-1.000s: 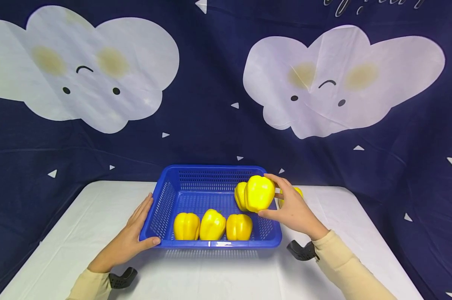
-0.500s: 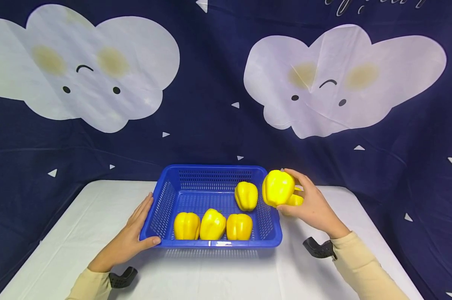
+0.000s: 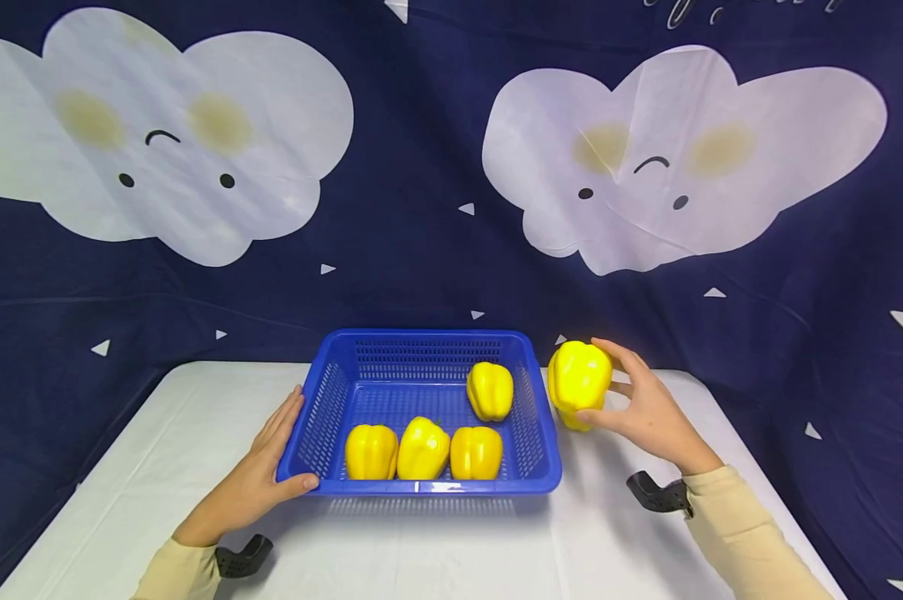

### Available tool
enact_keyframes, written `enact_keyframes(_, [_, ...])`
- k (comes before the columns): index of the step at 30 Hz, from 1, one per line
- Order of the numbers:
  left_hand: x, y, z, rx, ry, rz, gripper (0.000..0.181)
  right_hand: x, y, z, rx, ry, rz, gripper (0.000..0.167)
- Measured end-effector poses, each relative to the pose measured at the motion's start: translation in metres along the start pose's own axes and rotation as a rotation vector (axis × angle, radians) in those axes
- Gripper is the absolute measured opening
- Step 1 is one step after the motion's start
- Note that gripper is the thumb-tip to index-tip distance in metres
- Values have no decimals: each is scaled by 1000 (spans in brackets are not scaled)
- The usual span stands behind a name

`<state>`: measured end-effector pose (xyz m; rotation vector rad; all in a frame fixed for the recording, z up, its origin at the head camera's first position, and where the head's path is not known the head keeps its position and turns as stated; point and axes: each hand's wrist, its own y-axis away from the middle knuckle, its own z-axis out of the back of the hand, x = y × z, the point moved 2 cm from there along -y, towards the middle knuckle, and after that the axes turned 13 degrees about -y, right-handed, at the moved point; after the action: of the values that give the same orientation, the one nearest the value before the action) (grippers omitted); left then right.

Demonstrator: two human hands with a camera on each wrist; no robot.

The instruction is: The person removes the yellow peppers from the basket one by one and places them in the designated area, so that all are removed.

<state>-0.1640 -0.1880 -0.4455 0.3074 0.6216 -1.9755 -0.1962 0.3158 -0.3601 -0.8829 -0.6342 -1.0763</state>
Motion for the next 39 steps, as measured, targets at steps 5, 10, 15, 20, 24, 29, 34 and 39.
enact_keyframes(5, [0, 1, 0, -2, 8, -1, 110, -10, 2, 9, -1, 3, 5, 101])
enact_keyframes(10, [0, 0, 0, 6, 16, 10, 109, -18, 5, 17, -10, 36, 11, 102])
enact_keyframes(15, [-1, 0, -1, 15, 16, 17, 110, -27, 8, 26, -11, 41, 1, 100])
enact_keyframes(20, [-1, 1, 0, 17, 13, 22, 110, -38, 10, 32, -16, 41, -19, 99])
enact_keyframes(24, [-1, 0, 1, 12, 15, 19, 109, -46, 11, 37, -20, 37, -43, 100])
enact_keyframes(29, [-1, 0, 1, 9, 18, 14, 109, -57, 13, 45, -12, 47, -74, 101])
enact_keyframes(34, [-1, 1, 1, 14, 18, 18, 110, -67, 15, 50, -4, 51, -107, 102])
enact_keyframes(39, [-1, 1, 1, 16, 16, 24, 110, -74, 16, 53, 5, 67, -123, 102])
